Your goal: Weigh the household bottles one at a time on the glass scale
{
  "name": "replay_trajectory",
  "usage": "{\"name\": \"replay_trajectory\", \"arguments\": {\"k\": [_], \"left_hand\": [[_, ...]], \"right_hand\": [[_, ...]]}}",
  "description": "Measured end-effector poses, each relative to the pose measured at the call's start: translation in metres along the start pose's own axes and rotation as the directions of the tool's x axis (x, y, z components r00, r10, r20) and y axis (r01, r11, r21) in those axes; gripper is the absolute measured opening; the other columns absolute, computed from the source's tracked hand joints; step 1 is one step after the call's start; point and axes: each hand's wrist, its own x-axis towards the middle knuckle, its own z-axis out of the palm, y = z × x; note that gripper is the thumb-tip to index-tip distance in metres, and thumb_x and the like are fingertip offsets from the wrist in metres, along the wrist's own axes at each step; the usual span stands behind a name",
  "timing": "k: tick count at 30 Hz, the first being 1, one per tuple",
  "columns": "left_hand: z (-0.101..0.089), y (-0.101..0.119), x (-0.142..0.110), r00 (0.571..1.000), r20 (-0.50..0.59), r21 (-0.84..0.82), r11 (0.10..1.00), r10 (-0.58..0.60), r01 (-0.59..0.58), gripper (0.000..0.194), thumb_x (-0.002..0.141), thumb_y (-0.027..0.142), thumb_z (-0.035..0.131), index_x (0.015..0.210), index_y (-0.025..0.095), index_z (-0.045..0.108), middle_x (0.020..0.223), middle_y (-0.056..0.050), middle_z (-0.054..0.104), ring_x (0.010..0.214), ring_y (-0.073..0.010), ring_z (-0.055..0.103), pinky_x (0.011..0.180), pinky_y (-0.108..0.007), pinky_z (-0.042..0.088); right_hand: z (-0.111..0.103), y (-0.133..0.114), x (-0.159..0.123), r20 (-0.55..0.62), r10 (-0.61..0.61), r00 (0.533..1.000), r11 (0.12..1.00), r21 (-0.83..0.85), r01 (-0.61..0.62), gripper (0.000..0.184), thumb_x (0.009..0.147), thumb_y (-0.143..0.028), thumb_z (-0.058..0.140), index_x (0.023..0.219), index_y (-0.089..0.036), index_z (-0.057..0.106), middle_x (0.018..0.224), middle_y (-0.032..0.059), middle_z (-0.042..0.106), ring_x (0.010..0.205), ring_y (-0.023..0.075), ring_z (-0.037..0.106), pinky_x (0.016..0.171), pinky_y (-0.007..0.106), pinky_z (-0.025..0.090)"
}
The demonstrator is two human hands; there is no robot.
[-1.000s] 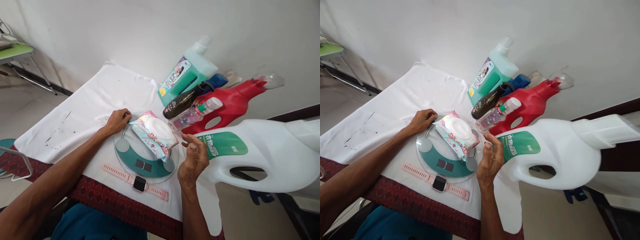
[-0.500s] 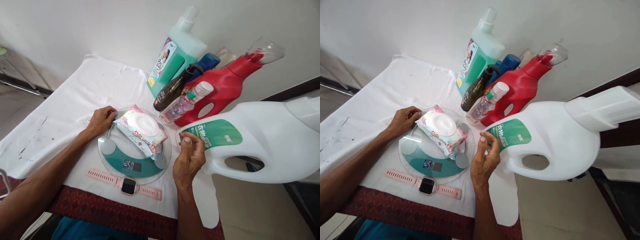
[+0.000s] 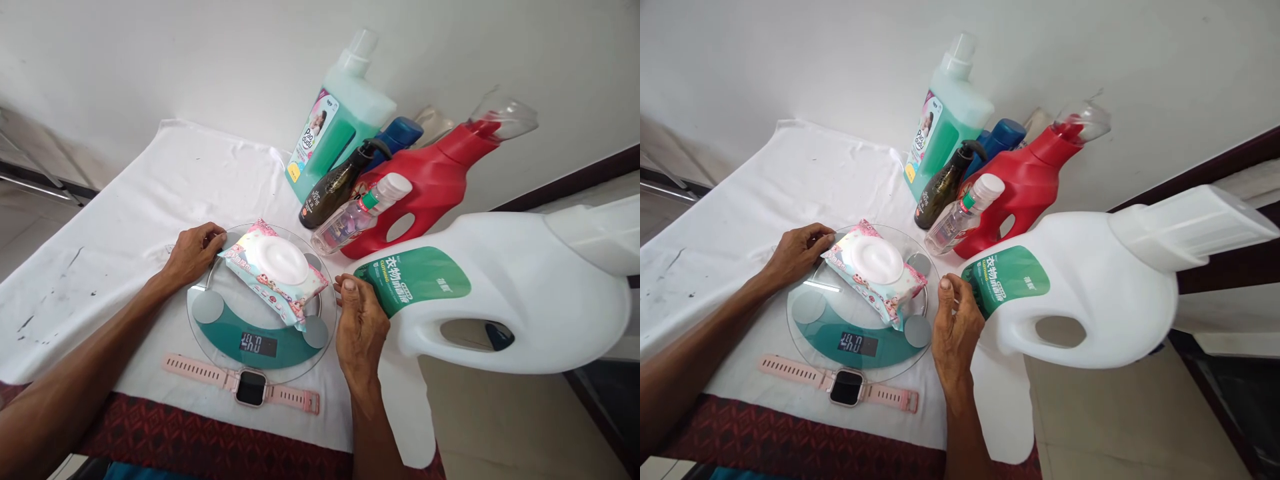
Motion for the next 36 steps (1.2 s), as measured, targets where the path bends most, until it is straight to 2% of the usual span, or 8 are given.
{"name": "replay_trajectory", "arguments": {"k": [10,19,21,24,27,29,33,36], "left_hand": [[0.0,-0.005,0.001,1.0,0.0,0.017,1.0,0.007,-0.007,0.037,0.093,0.05,0.052,0.098,0.021,0.075,0.079,-0.002,0.073,0.07,-0.0182,0.06,0.068,-0.031,0.041],[-0.001,-0.003,-0.002,1.0,0.007,-0.014,1.0,0.022,-0.022,0.036,0.091,0.048,0.05,0.096,0.021,0.073,0.082,-0.002,0.074,0.073,-0.0192,0.062,0.069,-0.032,0.043],[-0.002,-0.003,-0.003,1.0,0.005,-0.02,0.999,0.028,-0.028,0.036,0.091,0.05,0.05,0.096,0.022,0.073,0.081,-0.002,0.074,0.073,-0.0196,0.062,0.069,-0.032,0.043],[-0.002,-0.004,-0.003,1.0,0.004,-0.026,0.999,0.031,-0.031,0.036,0.091,0.05,0.049,0.094,0.023,0.072,0.079,-0.002,0.072,0.073,-0.0203,0.062,0.069,-0.032,0.042],[-0.002,-0.005,-0.002,1.0,0.013,-0.045,0.999,0.022,-0.021,0.036,0.091,0.051,0.048,0.093,0.023,0.071,0.079,-0.001,0.072,0.074,-0.0207,0.063,0.069,-0.032,0.042],[-0.002,-0.005,-0.002,1.0,0.017,-0.059,0.998,0.024,-0.023,0.036,0.091,0.051,0.048,0.093,0.023,0.07,0.08,-0.001,0.072,0.074,-0.0212,0.063,0.07,-0.032,0.043],[-0.003,-0.005,-0.003,0.999,0.022,-0.073,0.997,0.026,-0.024,0.035,0.092,0.05,0.047,0.093,0.023,0.069,0.082,-0.002,0.074,0.076,-0.0222,0.065,0.072,-0.033,0.044],[-0.004,-0.004,-0.003,0.999,0.03,-0.07,0.997,0.018,-0.016,0.034,0.092,0.047,0.045,0.092,0.023,0.068,0.085,-0.003,0.075,0.078,-0.0228,0.066,0.073,-0.034,0.044]], "right_hand": [[-0.001,0.0,0.002,0.057,0.044,0.997,0.999,-0.031,-0.042,0.069,0.096,-0.079,0.039,0.107,-0.018,0.07,0.106,0.0133,0.075,0.091,0.0265,0.069,0.074,0.039,0.056],[-0.005,0.004,0.006,0.073,0.043,0.996,0.995,-0.09,-0.036,0.071,0.096,-0.081,0.035,0.097,-0.02,0.071,0.095,0.014,0.077,0.088,0.0301,0.072,0.077,0.044,0.055],[-0.005,-0.003,0.004,0.034,-0.015,0.999,0.992,-0.121,0.019,0.069,0.096,-0.08,0.038,0.101,-0.019,0.071,0.099,0.0147,0.077,0.093,0.0321,0.071,0.082,0.047,0.055],[-0.001,-0.024,-0.001,0.01,-0.222,0.975,0.966,-0.133,0.221,0.063,0.095,-0.074,0.051,0.122,-0.019,0.067,0.122,0.0159,0.073,0.114,0.034,0.067,0.096,0.053,0.054],[0.013,-0.05,-0.002,0.136,-0.435,0.89,0.879,-0.147,0.453,0.078,0.087,-0.07,0.069,0.145,-0.02,0.054,0.144,0.0168,0.063,0.134,0.0352,0.058,0.109,0.057,0.049],[0.025,-0.065,0.0,0.255,-0.477,0.841,0.829,-0.188,0.527,0.094,0.077,-0.068,0.08,0.151,-0.021,0.046,0.152,0.0183,0.057,0.141,0.0382,0.053,0.115,0.06,0.045],[0.046,-0.078,0.007,0.429,-0.328,0.841,0.817,-0.318,0.481,0.095,0.071,-0.051,0.089,0.15,-0.018,0.048,0.147,0.0203,0.061,0.135,0.042,0.059,0.111,0.061,0.048],[0.049,-0.08,0.009,0.419,-0.24,0.876,0.841,-0.361,0.403,0.086,0.072,-0.044,0.088,0.145,-0.017,0.052,0.143,0.019,0.065,0.13,0.0406,0.063,0.106,0.057,0.052]]}}
